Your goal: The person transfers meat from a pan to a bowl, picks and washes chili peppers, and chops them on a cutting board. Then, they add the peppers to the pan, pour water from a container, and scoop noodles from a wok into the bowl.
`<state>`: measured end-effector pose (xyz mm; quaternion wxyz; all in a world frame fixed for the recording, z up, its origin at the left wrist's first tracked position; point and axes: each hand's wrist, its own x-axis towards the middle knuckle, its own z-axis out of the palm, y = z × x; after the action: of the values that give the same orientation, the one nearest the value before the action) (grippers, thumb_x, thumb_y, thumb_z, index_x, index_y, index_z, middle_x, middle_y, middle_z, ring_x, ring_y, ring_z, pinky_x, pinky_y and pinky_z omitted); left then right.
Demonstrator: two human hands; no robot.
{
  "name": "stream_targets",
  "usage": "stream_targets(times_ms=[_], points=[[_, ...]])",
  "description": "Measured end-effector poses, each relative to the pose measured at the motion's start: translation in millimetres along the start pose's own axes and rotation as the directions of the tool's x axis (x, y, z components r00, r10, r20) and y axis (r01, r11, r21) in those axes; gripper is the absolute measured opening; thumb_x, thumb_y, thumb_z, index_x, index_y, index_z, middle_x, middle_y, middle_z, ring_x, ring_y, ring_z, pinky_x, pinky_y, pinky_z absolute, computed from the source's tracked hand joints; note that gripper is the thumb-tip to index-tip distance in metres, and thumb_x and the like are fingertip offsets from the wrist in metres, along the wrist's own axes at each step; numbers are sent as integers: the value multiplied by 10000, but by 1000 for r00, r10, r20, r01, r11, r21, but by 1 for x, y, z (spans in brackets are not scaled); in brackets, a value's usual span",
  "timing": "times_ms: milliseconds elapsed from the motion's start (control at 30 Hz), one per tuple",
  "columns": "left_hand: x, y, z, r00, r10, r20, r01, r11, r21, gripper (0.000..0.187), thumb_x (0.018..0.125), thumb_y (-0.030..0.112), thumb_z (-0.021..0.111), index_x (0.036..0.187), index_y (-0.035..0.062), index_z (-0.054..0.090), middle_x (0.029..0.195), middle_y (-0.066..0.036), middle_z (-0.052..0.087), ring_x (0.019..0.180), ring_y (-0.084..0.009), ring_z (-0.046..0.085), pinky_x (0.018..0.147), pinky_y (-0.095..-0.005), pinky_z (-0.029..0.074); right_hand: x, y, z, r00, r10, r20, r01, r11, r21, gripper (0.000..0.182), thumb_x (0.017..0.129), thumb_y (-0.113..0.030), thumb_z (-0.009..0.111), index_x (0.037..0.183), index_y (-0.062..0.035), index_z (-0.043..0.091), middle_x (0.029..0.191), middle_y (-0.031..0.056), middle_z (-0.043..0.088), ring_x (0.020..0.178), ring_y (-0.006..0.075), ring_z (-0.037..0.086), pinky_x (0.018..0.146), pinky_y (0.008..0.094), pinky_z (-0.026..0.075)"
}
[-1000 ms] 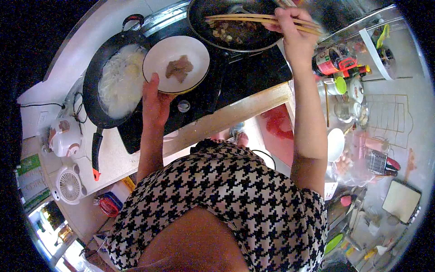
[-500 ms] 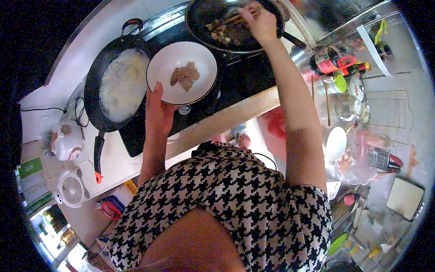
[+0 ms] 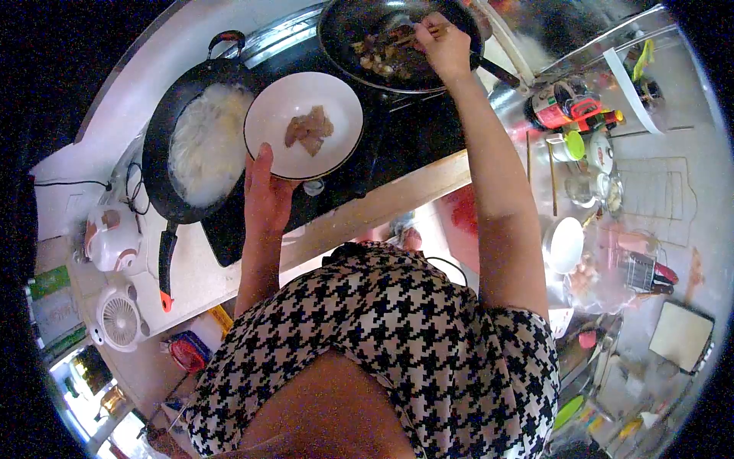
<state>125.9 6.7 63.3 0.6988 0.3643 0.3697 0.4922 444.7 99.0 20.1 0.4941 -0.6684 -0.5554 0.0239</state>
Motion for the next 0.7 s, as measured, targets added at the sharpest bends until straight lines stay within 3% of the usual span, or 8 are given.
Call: stream_targets(times_ms=[167,233,333,433,467,567,700], points=[[7,4,-9,1000,6,5,-6,1000,-11,558,834,276,517,1281,90,240,1228,-120,388,1095,-263,441,847,-430,435,-2,6,8,994,110,28,-113,937,330,155,796,-141,591,798,8,550,742,77,604,591,144,609,529,224,511],[8,4,-11,1000,11,-11,-11,1000,1,558,833,270,517,1282,93,238,1227,-120,388,1095,-266,442,842,-430,439,-10,-13,0,977,201,73,-210,837,505,178,787,-158,611,800,10,553,727,77,600,608,137,608,523,224,501],[6,7,-14,1000,11,-29,-12,1000,-26,486,837,247,523,1217,65,279,1184,-120,416,1061,-237,457,837,-410,437,-9,-11,7,989,147,13,-144,943,301,227,771,-215,629,800,1,565,717,57,613,610,132,613,532,233,480],[2,6,-16,999,26,-30,-27,999,-47,452,840,237,526,1184,50,299,1160,-118,432,1041,-222,467,834,-396,436,-11,-14,27,994,-89,-69,82,992,-91,233,743,-310,633,754,-81,597,651,71,618,592,199,615,539,299,470],[1,5,-15,999,34,-28,-35,998,-50,453,840,236,527,1184,50,298,1159,-117,433,1039,-222,467,833,-394,436,-13,-10,39,982,-141,-125,127,985,-117,242,727,-353,631,755,-114,603,679,82,617,605,250,601,549,326,471],[-3,2,-13,999,44,-14,-45,996,-80,454,840,230,528,1185,50,296,1153,-116,438,1034,-217,470,828,-385,439,-19,-34,43,987,-158,8,158,973,-166,210,726,-306,636,755,-105,583,654,90,603,588,276,586,544,333,471],[-7,-3,-11,999,21,-38,-24,996,-81,451,840,220,528,1188,51,295,1154,-116,440,1027,-211,474,827,-375,440,-21,-30,39,948,-311,-75,305,949,-74,161,769,-237,604,736,-83,569,662,83,599,597,222,596,528,277,462]])
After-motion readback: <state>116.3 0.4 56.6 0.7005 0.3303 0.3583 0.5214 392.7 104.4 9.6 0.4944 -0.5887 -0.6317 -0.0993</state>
